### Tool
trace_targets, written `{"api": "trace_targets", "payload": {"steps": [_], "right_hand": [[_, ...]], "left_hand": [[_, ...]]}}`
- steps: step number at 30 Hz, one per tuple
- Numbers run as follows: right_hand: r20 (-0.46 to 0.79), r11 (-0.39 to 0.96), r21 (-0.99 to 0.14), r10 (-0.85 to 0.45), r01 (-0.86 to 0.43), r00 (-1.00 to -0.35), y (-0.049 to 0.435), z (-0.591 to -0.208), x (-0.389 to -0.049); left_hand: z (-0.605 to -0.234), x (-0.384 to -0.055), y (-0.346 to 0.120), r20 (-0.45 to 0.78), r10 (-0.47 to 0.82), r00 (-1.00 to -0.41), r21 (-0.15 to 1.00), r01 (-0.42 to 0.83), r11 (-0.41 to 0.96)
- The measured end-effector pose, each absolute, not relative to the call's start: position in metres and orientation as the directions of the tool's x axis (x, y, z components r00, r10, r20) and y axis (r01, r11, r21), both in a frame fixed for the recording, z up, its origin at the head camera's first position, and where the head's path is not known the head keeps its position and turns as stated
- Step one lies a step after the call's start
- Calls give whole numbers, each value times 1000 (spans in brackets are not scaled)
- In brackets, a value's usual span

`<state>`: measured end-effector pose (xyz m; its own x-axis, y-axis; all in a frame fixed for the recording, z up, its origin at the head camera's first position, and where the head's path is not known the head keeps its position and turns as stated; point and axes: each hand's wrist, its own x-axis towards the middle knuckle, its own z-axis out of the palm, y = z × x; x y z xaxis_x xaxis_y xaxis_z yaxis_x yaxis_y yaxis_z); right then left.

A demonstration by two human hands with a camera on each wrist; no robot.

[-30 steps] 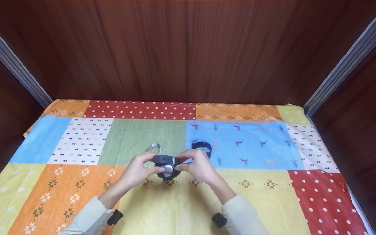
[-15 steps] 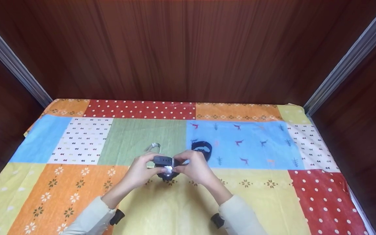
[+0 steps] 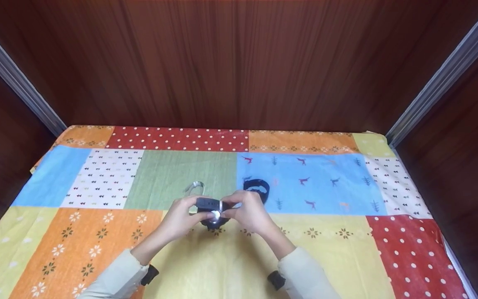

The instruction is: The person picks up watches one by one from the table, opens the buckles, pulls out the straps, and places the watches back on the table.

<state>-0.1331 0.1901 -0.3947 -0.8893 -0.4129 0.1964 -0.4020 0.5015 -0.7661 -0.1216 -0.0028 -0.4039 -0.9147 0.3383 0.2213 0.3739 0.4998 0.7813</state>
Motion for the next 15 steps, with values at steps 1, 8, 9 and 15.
{"api": "trace_targets", "payload": {"steps": [1, 8, 9, 15], "right_hand": [[192, 494, -774, -414, -397, -890, 190, -395, -133], [160, 460, -813, -413, -357, -897, 192, -395, -136], [156, 454, -819, -412, -351, -898, 192, -395, -136], [136, 429, -845, -408, -321, -903, 194, -394, -137]], "left_hand": [[-404, -122, -3, 228, 345, -910, 776, 384, 500], [-404, -124, -4, 239, 371, -898, 792, 401, 460], [-404, -124, -4, 235, 371, -898, 795, 398, 459], [-404, -123, -5, 218, 359, -907, 818, 371, 440]]}}
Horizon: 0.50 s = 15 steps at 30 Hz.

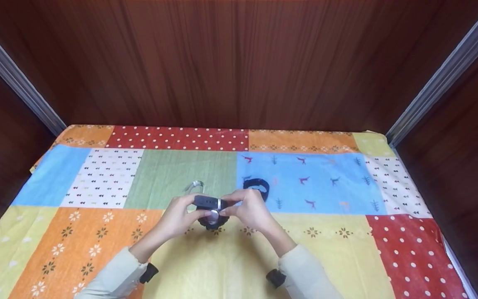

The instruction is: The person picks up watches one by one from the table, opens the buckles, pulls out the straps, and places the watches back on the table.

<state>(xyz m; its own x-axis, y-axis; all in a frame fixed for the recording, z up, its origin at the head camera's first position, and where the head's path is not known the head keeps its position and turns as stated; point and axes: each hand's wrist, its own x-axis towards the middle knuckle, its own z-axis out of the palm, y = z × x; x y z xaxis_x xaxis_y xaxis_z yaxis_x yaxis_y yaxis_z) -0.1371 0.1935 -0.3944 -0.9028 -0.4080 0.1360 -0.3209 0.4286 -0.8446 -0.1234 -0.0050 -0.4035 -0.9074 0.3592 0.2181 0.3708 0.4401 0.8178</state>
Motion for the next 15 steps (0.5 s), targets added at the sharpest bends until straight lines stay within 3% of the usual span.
{"api": "trace_targets", "payload": {"steps": [15], "right_hand": [[114, 402, -864, -428, -301, -897, 193, -391, -140]], "left_hand": [[-405, -124, -11, 276, 389, -879, 832, 421, 360]]}}
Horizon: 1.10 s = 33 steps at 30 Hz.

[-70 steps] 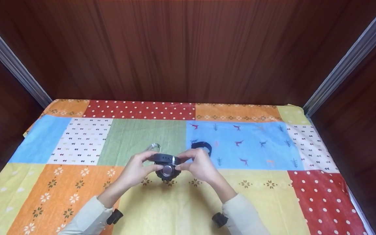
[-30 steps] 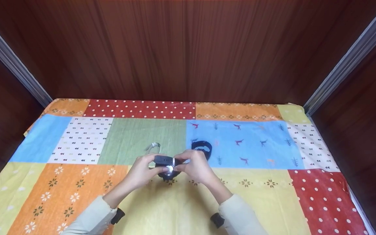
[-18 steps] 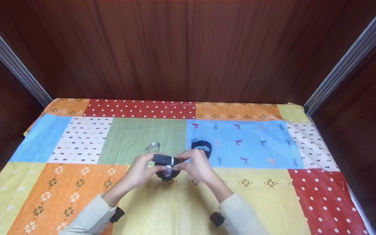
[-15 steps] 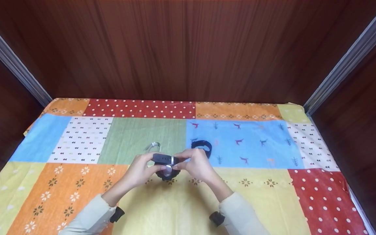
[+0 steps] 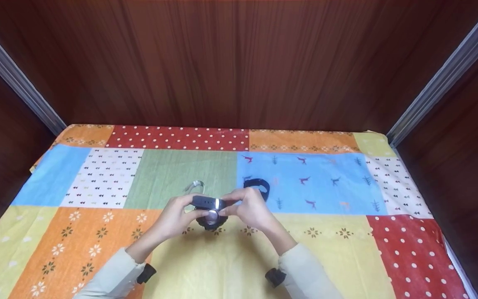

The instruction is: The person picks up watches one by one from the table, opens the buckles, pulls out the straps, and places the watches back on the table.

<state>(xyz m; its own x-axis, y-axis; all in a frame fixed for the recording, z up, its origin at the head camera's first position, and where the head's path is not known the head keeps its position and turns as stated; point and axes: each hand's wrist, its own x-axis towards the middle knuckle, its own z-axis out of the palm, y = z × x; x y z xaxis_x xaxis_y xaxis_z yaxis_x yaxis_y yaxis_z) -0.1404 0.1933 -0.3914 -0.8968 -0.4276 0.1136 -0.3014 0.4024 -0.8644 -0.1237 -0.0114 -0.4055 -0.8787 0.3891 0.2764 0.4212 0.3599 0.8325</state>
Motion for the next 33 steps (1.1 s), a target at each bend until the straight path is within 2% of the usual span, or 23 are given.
{"api": "trace_targets", "payload": {"steps": [15, 33], "right_hand": [[78, 402, -879, -406, -255, -910, 196, -386, -145], [119, 362, -883, -442, -299, -889, 200, -384, -147]], "left_hand": [[-402, -129, -11, 308, 402, -862, 819, 456, 349], [-398, -132, -14, 310, 402, -862, 820, 456, 346]]}}
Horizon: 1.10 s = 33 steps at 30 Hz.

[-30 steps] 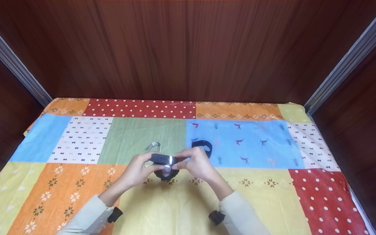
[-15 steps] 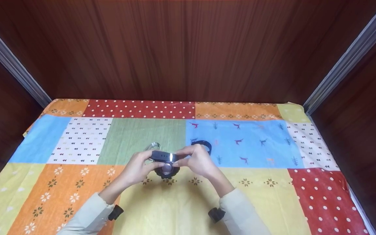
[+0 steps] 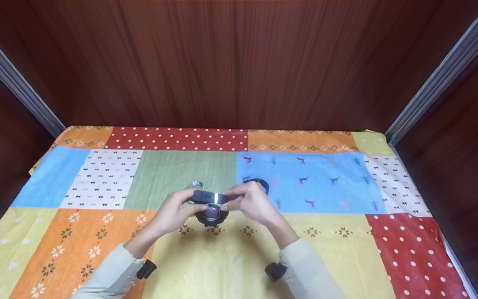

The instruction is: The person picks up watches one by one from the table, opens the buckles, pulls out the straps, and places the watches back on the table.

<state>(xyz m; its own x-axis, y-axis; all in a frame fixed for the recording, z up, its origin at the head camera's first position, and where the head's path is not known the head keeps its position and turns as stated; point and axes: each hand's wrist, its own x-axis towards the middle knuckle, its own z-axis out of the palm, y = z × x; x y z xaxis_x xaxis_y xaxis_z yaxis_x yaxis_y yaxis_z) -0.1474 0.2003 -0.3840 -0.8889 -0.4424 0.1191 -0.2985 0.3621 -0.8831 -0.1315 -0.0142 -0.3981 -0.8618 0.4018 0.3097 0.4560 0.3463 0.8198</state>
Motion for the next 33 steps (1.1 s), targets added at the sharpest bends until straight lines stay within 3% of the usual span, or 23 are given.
{"api": "trace_targets", "payload": {"steps": [33], "right_hand": [[54, 275, -944, -417, -182, -907, 209, -386, -149]], "left_hand": [[-399, -131, -20, 308, 401, -863, 846, 441, 299]]}}
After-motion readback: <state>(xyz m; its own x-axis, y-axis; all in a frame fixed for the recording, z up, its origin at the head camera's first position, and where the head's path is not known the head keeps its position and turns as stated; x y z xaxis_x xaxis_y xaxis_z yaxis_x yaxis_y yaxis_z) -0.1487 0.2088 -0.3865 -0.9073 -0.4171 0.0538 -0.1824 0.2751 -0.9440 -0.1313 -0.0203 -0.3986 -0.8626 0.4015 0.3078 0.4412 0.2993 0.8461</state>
